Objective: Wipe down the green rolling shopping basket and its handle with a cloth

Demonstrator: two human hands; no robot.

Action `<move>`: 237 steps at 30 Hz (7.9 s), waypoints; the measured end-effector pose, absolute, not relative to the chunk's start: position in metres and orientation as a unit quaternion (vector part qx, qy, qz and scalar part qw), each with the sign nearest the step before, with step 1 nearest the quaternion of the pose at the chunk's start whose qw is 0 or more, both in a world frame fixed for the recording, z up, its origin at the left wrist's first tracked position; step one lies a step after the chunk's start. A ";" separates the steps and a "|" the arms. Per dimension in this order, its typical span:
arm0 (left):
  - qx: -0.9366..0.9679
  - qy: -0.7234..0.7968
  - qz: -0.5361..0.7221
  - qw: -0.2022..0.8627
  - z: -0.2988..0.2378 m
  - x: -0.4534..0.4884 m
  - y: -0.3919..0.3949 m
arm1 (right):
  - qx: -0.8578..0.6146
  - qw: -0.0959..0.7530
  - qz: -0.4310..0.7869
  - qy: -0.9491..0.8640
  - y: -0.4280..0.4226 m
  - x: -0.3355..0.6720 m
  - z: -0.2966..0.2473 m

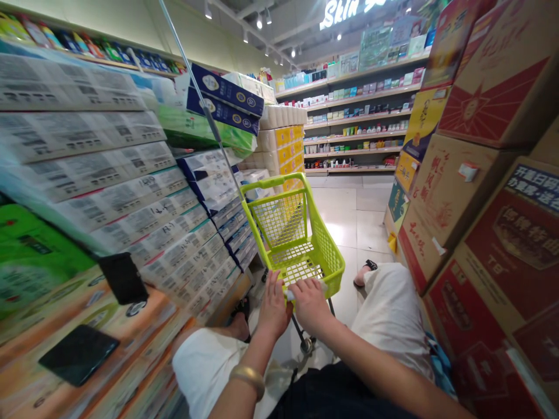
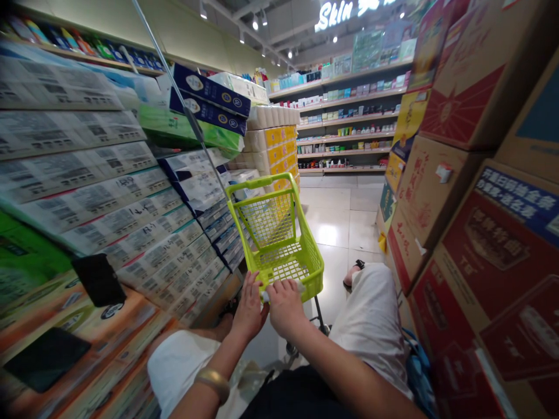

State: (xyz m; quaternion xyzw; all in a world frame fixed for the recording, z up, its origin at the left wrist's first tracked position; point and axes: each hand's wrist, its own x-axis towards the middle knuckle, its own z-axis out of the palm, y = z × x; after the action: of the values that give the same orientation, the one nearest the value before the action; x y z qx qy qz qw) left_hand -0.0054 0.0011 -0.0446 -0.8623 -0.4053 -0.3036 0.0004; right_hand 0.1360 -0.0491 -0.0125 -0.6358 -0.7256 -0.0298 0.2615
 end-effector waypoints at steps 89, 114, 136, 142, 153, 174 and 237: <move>-0.858 -0.435 -0.273 0.002 -0.039 0.009 -0.007 | -0.626 0.256 -0.041 -0.735 -0.048 0.136 -0.018; -0.862 -0.424 -0.278 0.019 -0.032 -0.004 -0.004 | -0.630 0.247 -0.038 -0.735 -0.055 0.234 -0.013; -0.875 -0.409 -0.260 -0.004 -0.020 -0.021 -0.015 | -0.415 0.342 0.037 -0.843 -0.053 0.169 -0.009; -0.866 -0.447 -0.226 -0.016 -0.003 -0.019 -0.019 | -0.517 0.402 0.032 -0.755 -0.017 0.218 0.010; -0.882 -0.425 -0.202 -0.038 0.003 -0.001 -0.040 | -0.415 0.287 0.024 -0.863 -0.049 0.192 0.010; -0.883 -0.414 -0.219 -0.039 0.008 -0.013 -0.030 | -0.538 0.312 -0.048 -0.781 -0.032 0.194 0.019; -0.857 -0.467 -0.216 0.003 -0.001 -0.007 -0.027 | -0.571 0.346 -0.091 -0.739 -0.018 0.193 0.014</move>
State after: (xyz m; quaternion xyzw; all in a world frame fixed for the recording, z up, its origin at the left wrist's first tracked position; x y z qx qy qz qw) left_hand -0.0073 -0.0274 -0.0010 -0.8572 -0.4674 -0.2161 0.0026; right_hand 0.1925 -0.0177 0.0137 -0.5706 -0.7392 -0.0906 0.3461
